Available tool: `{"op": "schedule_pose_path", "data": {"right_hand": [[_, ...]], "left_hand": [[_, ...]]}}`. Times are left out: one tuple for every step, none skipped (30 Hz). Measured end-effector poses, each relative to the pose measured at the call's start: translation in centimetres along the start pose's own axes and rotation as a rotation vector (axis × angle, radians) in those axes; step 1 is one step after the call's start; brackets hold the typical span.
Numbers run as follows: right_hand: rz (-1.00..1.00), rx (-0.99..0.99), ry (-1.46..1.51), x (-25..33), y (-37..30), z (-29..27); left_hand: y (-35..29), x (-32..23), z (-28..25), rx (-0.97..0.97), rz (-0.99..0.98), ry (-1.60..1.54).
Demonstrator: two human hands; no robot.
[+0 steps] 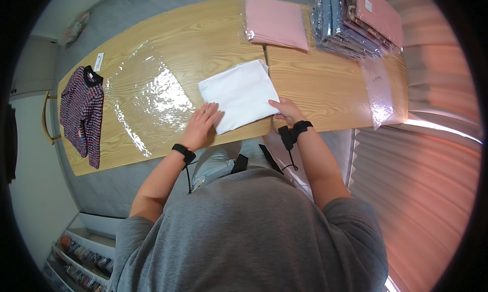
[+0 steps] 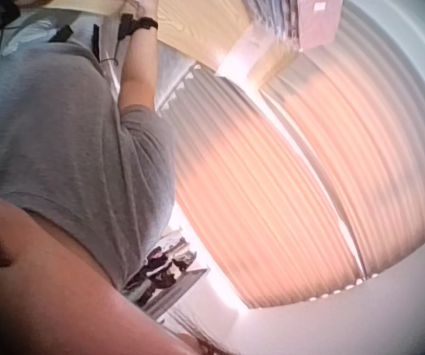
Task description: Folding garments and placing them into clear plastic shipping bags.
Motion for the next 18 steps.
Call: {"op": "schedule_pose_path", "data": {"right_hand": [[0.007, -0.008, -0.003, 0.0, 0.0, -0.2], [0.048, -0.005, 0.026, 0.2, -0.1, 0.1], [0.088, -0.001, 0.055, 0.5, -0.2, 0.3], [0.095, 0.034, 0.098, 0.6, -0.3, 0.0], [0.102, 0.028, 0.097, 0.5, -0.2, -0.5], [0.1, 0.035, 0.142, 0.4, -0.2, -0.8], [0.094, 0.043, 0.19, 0.3, 0.1, -1.0], [0.081, 0.051, 0.221, 0.2, 0.2, -1.3], [0.08, 0.05, 0.222, -0.1, 0.2, -1.5], [0.008, 0.066, 0.376, -0.2, 0.2, -1.2], [-0.065, 0.083, 0.53, -0.3, 0.2, -1.0], [-0.088, 0.025, 0.572, -0.5, 0.0, -1.0], [-0.093, 0.021, 0.572, -1.4, 0.3, -1.3], [-0.378, -0.351, 0.163, -1.6, 0.1, -2.1], [-0.645, -0.712, -0.267, -1.7, -0.8, -2.2], [-0.674, -0.657, -0.694, 0.2, -3.8, 2.3], [-0.675, -0.655, -0.699, 1.6, -5.5, 3.9], [-0.773, -0.51, -1.06, 2.7, -6.5, 6.0]], "left_hand": [[0.6, 0.0, 1.1, 0.0, 0.002, -0.011], [0.9, 0.1, 2.3, 0.039, 0.01, 0.052], [1.2, 0.3, 3.3, 0.079, 0.016, 0.115], [1.7, 0.3, 3.6, 0.092, 0.016, 0.153], [2.0, 0.3, 3.8, 0.092, 0.016, 0.144], [2.2, 0.3, 4.0, 0.112, 0.029, 0.121], [2.4, 0.3, 3.8, 0.133, 0.043, 0.103], [2.4, 0.1, 3.5, 0.118, 0.037, 0.043], [2.6, 0.2, 3.6, 0.119, 0.038, 0.043], [2.5, 0.7, 3.7, 0.095, 0.002, -0.05], [2.4, 1.1, 3.8, 0.069, -0.034, -0.143], [2.2, 1.5, 3.9, 0.008, -0.096, -0.328], [2.7, 1.3, 3.9, 0.006, -0.089, -0.329], [3.1, 1.3, 3.8, -0.024, -0.138, -0.468], [3.5, 1.3, 3.7, -0.053, -0.186, -0.607], [1.9, 1.9, 4.1, -0.062, -0.233, -0.604], [2.0, 1.9, 4.1, -0.066, -0.284, -0.633], [2.1, 1.9, 4.2, -0.068, -0.335, -0.663]]}}
Point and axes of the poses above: each hand's wrist, its own y-axis towards the middle knuckle, its own z-axis out of the palm, x = y × z, the point moved 3 cm from there along y, towards the middle knuckle, and after that the axes turned 9 degrees about x, right-handed, at the moved point
